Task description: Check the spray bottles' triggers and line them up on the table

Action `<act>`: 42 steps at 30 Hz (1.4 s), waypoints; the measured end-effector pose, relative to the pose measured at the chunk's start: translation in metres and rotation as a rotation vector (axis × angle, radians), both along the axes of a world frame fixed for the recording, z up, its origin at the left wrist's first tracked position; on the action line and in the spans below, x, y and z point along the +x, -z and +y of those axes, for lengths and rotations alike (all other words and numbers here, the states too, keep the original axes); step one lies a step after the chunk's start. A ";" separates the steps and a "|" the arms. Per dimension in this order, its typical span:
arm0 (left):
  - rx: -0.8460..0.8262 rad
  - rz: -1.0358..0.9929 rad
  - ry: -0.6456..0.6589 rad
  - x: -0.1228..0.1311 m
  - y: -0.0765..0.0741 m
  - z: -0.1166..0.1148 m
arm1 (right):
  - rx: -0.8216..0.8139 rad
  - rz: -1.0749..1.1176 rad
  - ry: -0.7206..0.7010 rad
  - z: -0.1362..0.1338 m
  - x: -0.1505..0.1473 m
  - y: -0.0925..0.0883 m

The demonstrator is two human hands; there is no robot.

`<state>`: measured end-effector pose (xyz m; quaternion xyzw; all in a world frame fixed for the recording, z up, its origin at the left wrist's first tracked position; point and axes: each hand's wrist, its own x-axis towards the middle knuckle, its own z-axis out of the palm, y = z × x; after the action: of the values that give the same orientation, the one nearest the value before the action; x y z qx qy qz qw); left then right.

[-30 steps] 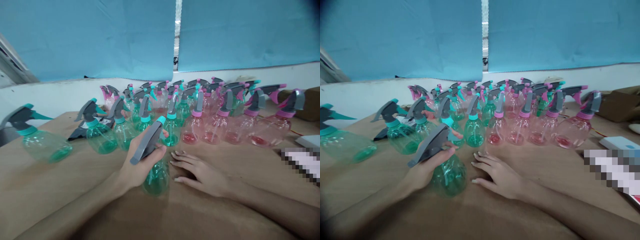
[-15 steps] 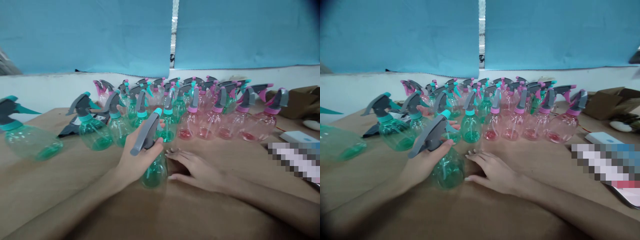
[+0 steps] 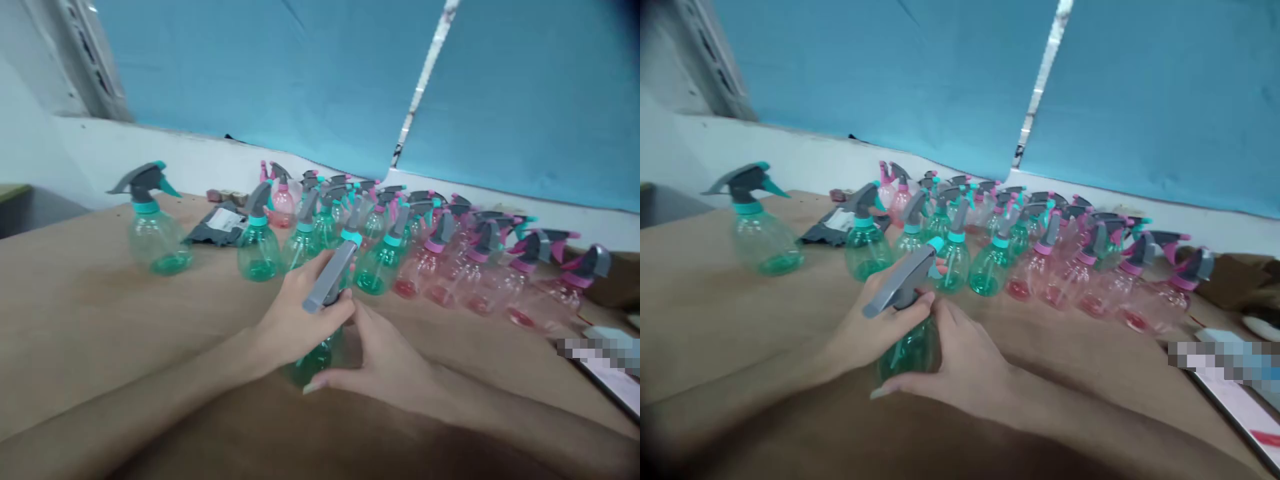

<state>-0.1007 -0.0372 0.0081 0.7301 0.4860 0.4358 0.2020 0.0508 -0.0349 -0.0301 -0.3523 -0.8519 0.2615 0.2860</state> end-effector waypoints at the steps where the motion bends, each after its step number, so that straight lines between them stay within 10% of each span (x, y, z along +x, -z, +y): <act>1: 0.022 -0.003 -0.019 -0.008 0.000 -0.004 | 0.022 0.012 -0.014 -0.002 -0.011 -0.003; 13: 0.040 -0.067 -0.216 -0.135 0.003 -0.040 | 0.143 0.075 -0.246 0.008 -0.148 -0.017; 23: -0.196 -0.100 -0.471 -0.215 0.063 -0.054 | 0.123 0.072 -0.091 0.059 -0.202 -0.018; 42: -0.224 0.049 -0.441 -0.219 0.075 -0.054 | 0.117 0.150 0.026 0.101 -0.235 -0.017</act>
<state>-0.3202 -0.0909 -0.0673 0.5900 0.6835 0.3948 0.1697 -0.1837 0.0666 -0.0127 -0.3255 -0.8372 0.2331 0.3725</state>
